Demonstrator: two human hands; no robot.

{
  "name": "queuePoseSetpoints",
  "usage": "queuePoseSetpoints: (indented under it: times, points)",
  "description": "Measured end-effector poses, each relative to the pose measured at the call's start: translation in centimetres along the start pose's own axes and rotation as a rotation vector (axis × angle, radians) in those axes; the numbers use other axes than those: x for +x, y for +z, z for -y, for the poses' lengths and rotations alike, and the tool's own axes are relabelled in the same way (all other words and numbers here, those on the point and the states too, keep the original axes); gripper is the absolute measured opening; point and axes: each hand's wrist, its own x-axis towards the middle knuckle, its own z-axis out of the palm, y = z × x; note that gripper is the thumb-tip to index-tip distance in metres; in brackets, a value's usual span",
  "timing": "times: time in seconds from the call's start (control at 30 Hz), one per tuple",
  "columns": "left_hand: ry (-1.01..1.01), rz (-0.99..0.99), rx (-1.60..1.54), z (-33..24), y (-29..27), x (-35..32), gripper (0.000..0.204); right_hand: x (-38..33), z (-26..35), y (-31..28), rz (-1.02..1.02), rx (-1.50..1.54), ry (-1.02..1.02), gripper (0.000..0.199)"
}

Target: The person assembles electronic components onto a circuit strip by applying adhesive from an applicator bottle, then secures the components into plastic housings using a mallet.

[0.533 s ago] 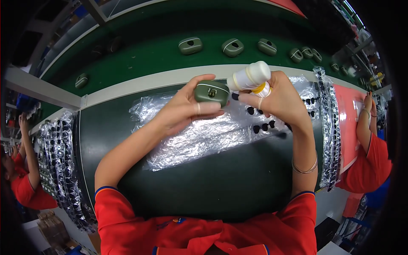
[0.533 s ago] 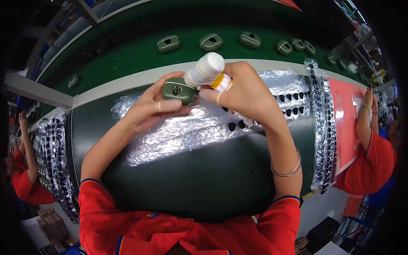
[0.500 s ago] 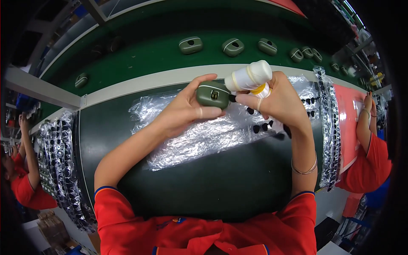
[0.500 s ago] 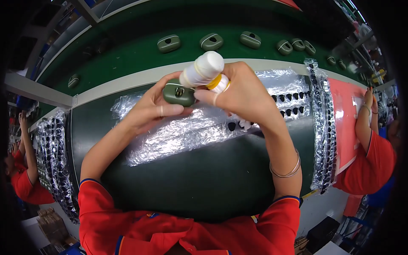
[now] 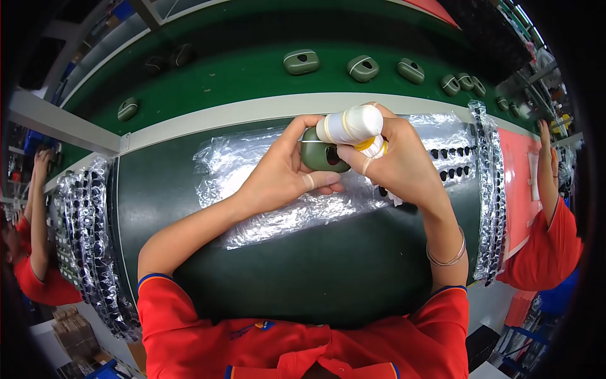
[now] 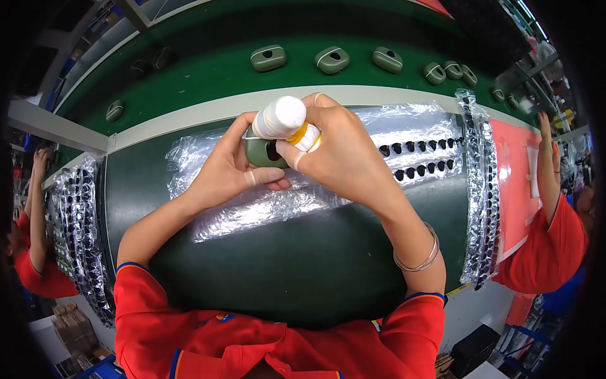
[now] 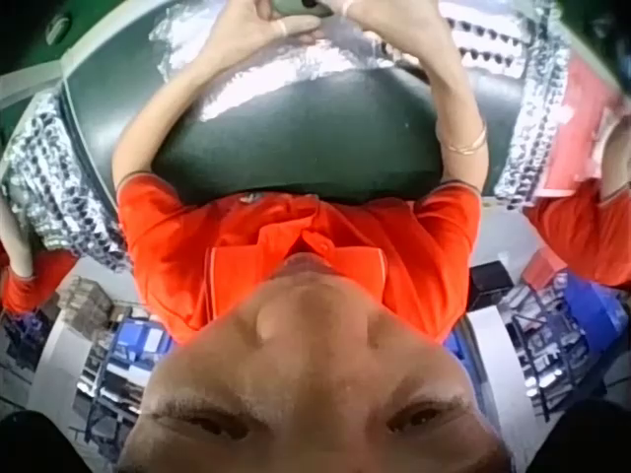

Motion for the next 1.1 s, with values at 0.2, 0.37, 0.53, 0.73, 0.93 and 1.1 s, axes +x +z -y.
queuePoseSetpoints:
  times: [0.2, 0.37, 0.53, 0.73, 0.93, 1.1]
  points:
    - [0.025, -0.029, 0.038, 0.1, -0.4, 0.1, 0.049, -0.3, 0.3, 0.4, 0.002, -0.127, -0.076, 0.033]
    - [0.092, -0.062, 0.071, -0.9, -1.0, 0.2, 0.046, -0.5, 2.0, 0.5, -0.177, 0.241, -0.150, 0.046]
    - [0.132, -0.032, 0.095, 0.2, -2.1, 0.2, 0.046, -0.1, 1.9, 1.3, 0.078, -0.086, -0.062, 0.035]
    - [0.248, -0.247, 0.682, -0.6, -4.6, 3.0, 0.048, -0.9, 1.1, -0.6, 0.010, 0.064, -0.010, 0.034]
    - [0.261, -0.570, 1.452, -0.8, -14.5, 9.3, 0.060, -1.2, -0.8, -3.2, -0.100, 0.010, 0.117, 0.033]
    - [0.396, -0.863, 1.606, -2.2, -22.7, 13.2, 0.052, -1.1, -3.2, -4.6, 0.015, -0.258, 0.237, 0.029]
